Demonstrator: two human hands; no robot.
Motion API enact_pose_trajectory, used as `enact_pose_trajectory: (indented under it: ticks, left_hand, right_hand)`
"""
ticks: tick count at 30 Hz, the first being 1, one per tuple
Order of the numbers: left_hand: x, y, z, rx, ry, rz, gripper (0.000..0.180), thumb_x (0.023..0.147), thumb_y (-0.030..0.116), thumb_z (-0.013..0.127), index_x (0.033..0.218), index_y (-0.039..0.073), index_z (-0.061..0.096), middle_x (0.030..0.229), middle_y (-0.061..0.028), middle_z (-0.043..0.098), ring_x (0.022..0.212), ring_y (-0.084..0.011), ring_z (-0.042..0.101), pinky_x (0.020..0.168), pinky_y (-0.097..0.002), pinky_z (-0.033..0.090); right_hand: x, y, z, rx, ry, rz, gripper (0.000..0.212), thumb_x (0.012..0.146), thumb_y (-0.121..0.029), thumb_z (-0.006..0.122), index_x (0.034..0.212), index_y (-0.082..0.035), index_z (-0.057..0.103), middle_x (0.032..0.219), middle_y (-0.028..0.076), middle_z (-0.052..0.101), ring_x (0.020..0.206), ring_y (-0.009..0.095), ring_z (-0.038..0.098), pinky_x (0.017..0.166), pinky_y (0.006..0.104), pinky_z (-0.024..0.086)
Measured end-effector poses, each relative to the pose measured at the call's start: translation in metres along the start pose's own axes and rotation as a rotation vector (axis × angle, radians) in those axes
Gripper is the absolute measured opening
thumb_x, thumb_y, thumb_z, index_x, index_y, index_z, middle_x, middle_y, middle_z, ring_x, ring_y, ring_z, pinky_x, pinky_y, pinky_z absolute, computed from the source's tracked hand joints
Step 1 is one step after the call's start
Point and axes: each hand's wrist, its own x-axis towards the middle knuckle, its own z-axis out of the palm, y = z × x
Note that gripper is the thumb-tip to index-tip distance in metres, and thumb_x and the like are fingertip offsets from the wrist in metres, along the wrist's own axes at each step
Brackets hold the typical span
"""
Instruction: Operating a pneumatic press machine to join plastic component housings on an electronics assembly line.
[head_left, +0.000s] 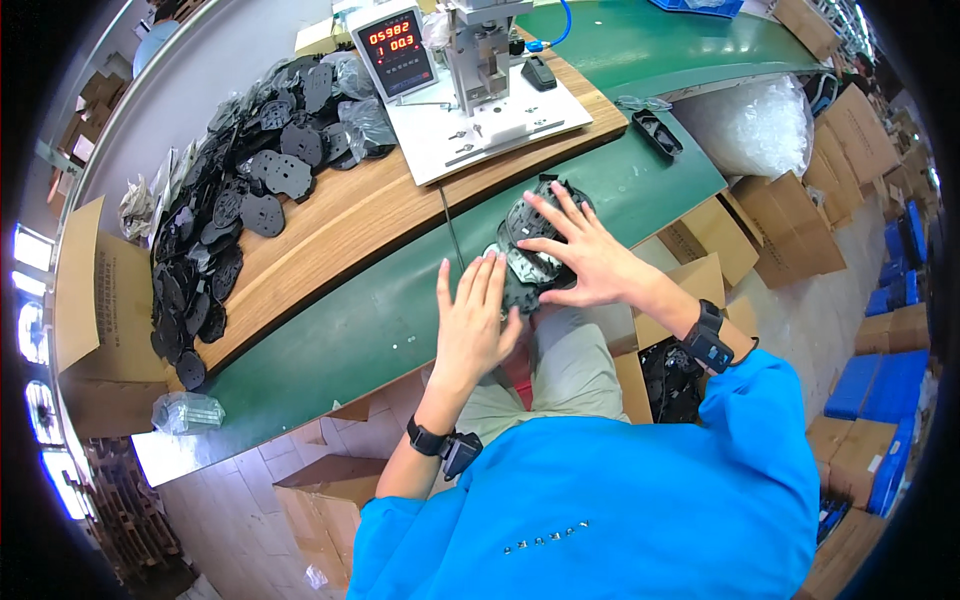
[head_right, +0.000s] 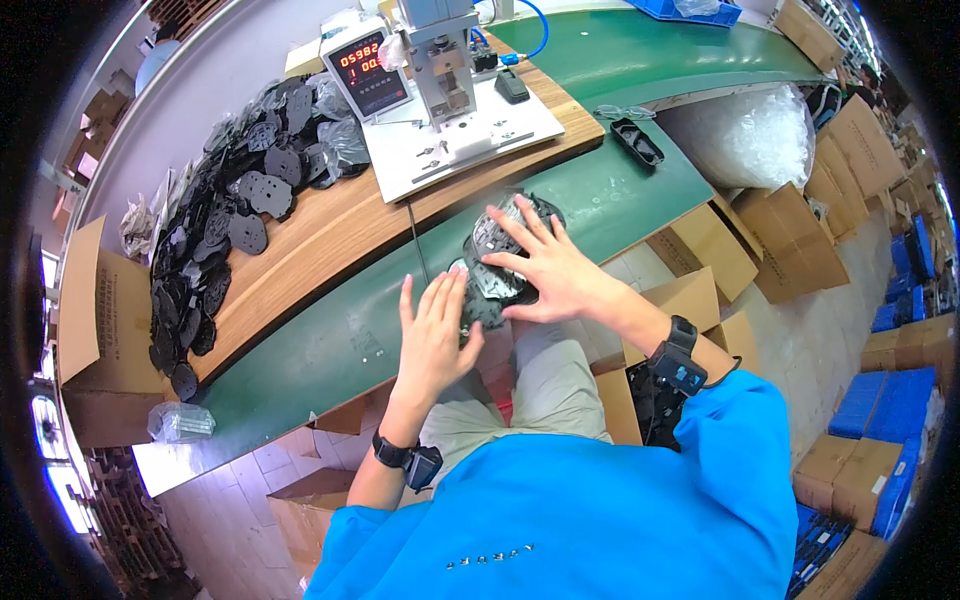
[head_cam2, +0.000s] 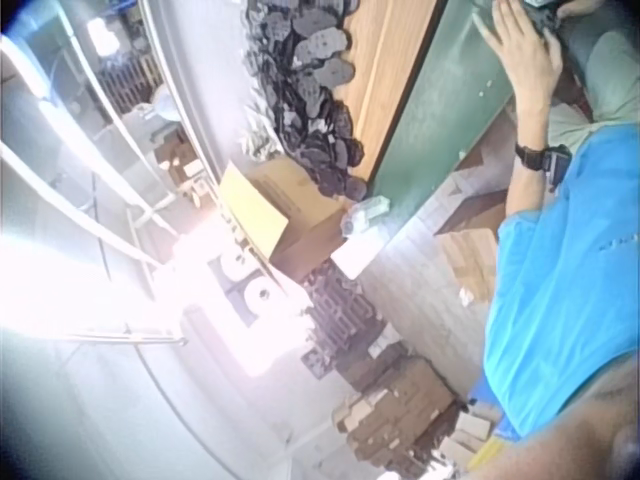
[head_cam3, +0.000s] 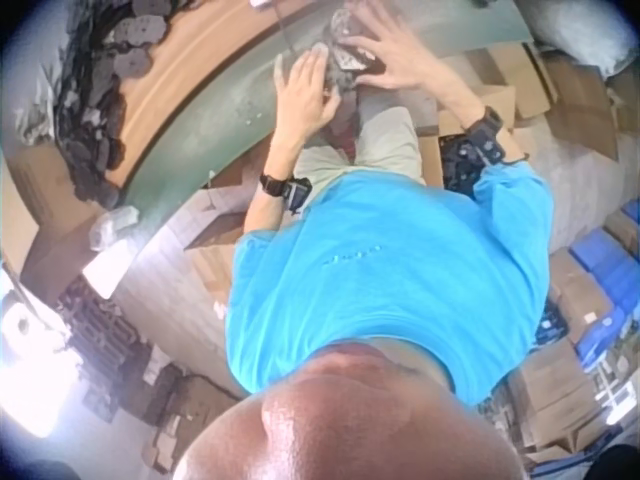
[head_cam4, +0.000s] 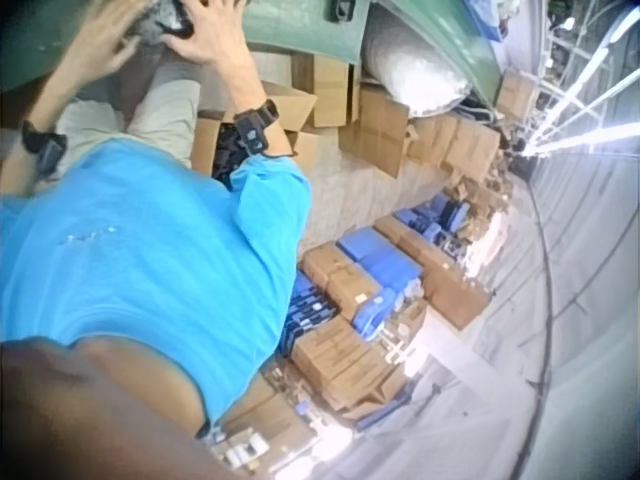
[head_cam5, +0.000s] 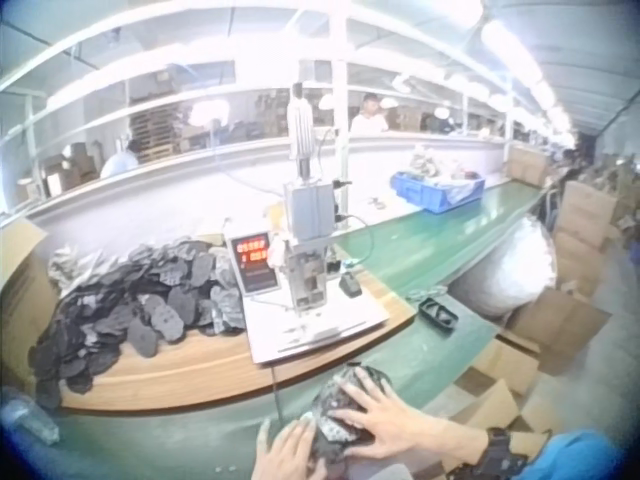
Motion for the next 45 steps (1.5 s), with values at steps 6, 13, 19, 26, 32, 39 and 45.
enact_pose_trajectory:
  ticks: [6, 13, 19, 26, 32, 39, 45]
  left_hand:
    - [0.017, 0.011, 0.024, -0.006, -0.031, 0.002, 0.07, 0.093, 0.025, 0.073, 0.152, -0.002, 0.05, 0.159, -0.0233, 0.05, 0.151, -0.0384, 0.045, 0.13, -0.0588, 0.026]
    - [0.025, 0.009, 0.0, -0.378, -0.079, -0.084, 0.052, 0.093, 0.012, 0.079, 0.14, 0.007, 0.058, 0.156, -0.0183, 0.053, 0.135, -0.0422, 0.06, 0.107, -0.0486, 0.056]
    - [0.022, 0.004, 0.0, -0.468, 0.072, -0.026, 0.03, 0.092, -0.001, 0.071, 0.122, 0.003, 0.067, 0.138, -0.0175, 0.066, 0.119, -0.0406, 0.07, 0.099, -0.0449, 0.058]
    - [0.016, 0.0, 0.002, -0.503, 0.223, -0.002, 0.041, 0.09, -0.007, 0.065, 0.13, 0.001, 0.063, 0.141, -0.0207, 0.063, 0.129, -0.0402, 0.064, 0.109, -0.0456, 0.053]
    - [0.015, -0.022, -0.007, -0.371, 0.359, -0.018, 0.047, 0.091, -0.008, 0.061, 0.137, 0.001, 0.059, 0.145, -0.0224, 0.06, 0.134, -0.0413, 0.059, 0.116, -0.0491, 0.045]
    - [-0.001, -0.053, -0.003, -0.274, 0.389, -0.135, 0.046, 0.091, -0.006, 0.063, 0.136, 0.001, 0.059, 0.142, -0.0201, 0.062, 0.131, -0.0411, 0.059, 0.113, -0.0496, 0.048]
    - [0.002, -0.051, -0.003, -0.255, 0.374, -0.136, 0.047, 0.091, -0.003, 0.065, 0.137, 0.0, 0.059, 0.142, -0.0193, 0.062, 0.132, -0.0411, 0.058, 0.113, -0.0498, 0.047]
  right_hand:
    - [-0.013, -0.015, 0.005, -0.184, -0.074, 0.06, 0.105, 0.075, -0.053, 0.092, 0.165, -0.033, 0.043, 0.178, 0.009, 0.027, 0.165, 0.051, 0.008, 0.116, 0.0846, 0.028]
    - [-0.033, -0.022, 0.024, -0.323, 0.08, 0.074, 0.083, 0.083, -0.025, 0.084, 0.159, -0.038, 0.052, 0.171, 0.006, 0.042, 0.162, 0.046, 0.026, 0.117, 0.0742, 0.039]
    - [-0.043, -0.02, 0.033, -0.337, 0.27, 0.003, 0.053, 0.095, -0.019, 0.066, 0.146, -0.036, 0.067, 0.158, 0.005, 0.058, 0.152, 0.045, 0.044, 0.118, 0.0595, 0.044]
    - [-0.023, -0.007, 0.017, -0.157, 0.378, -0.009, 0.05, 0.08, -0.008, 0.076, 0.129, -0.02, 0.074, 0.142, 0.008, 0.068, 0.139, 0.031, 0.06, 0.106, 0.046, 0.053]
    - [0.006, 0.003, -0.011, 0.242, 0.44, 0.118, 0.053, 0.077, -0.003, 0.082, 0.128, -0.012, 0.073, 0.134, 0.011, 0.072, 0.125, 0.033, 0.068, 0.107, 0.0448, 0.057]
    - [0.019, 0.061, -0.019, 0.746, 0.731, 0.405, 0.033, 0.102, -0.022, 0.077, 0.122, 0.003, 0.07, 0.105, 0.015, 0.081, 0.092, 0.014, 0.075, 0.083, 0.0344, 0.058]
    - [0.031, 0.062, -0.008, 0.818, 0.857, 0.482, 0.035, 0.103, -0.026, 0.077, 0.124, 0.002, 0.071, 0.103, 0.007, 0.079, 0.088, 0.01, 0.068, 0.081, 0.0303, 0.056]
